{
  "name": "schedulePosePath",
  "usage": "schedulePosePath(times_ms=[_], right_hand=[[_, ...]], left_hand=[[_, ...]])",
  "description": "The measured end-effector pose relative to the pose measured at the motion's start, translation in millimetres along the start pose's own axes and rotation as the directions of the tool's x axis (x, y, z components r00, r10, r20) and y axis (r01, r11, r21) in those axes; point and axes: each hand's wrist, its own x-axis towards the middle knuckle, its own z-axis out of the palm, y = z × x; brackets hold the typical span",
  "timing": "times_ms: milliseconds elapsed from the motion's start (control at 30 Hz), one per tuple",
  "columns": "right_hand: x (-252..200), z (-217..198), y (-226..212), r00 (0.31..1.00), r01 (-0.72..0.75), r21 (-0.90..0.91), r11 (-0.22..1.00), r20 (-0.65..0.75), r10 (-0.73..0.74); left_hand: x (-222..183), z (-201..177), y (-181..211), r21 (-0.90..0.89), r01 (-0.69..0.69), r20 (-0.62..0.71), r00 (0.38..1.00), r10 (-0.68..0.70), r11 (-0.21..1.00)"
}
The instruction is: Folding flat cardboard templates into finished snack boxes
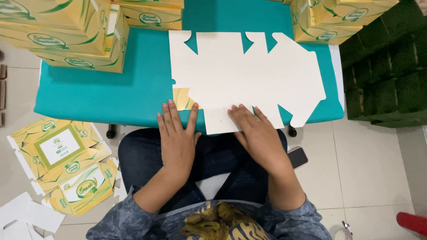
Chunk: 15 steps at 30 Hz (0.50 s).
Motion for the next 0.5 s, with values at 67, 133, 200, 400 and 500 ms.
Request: schedulePosePath(times_ms=[67,133,200,400,500], right_hand=[[-1,-9,7,0.992,-0.028,0.041,0.999,-0.121,0.033],[10,-5,9,0.961,-0.001,-0.055,0.998,-0.275,-0.014],[27,6,13,0.906,0.016,-0.154,0.988,-0.416,-0.079],[61,43,25,0.844,-0.065,-0.171,0.983,-0.535,-0.037],[55,39,21,0.976,-0.179,-0.054,0.982,-0.135,0.17]], left_hand=[[1,-6,-1,-0.021,0.002,-0.008,1.0,-0.002,1.0],[1,-8,1,-0.034,-0.024,-0.017,1.0,0.023,0.999],[1,-8,1,-0.045,-0.044,-0.025,0.999,0.043,0.998],[2,-8,5,-0.068,-0.076,-0.011,0.997,0.075,0.995],[6,-14,9,-0.08,-0.084,-0.061,0.995,0.079,0.993]])
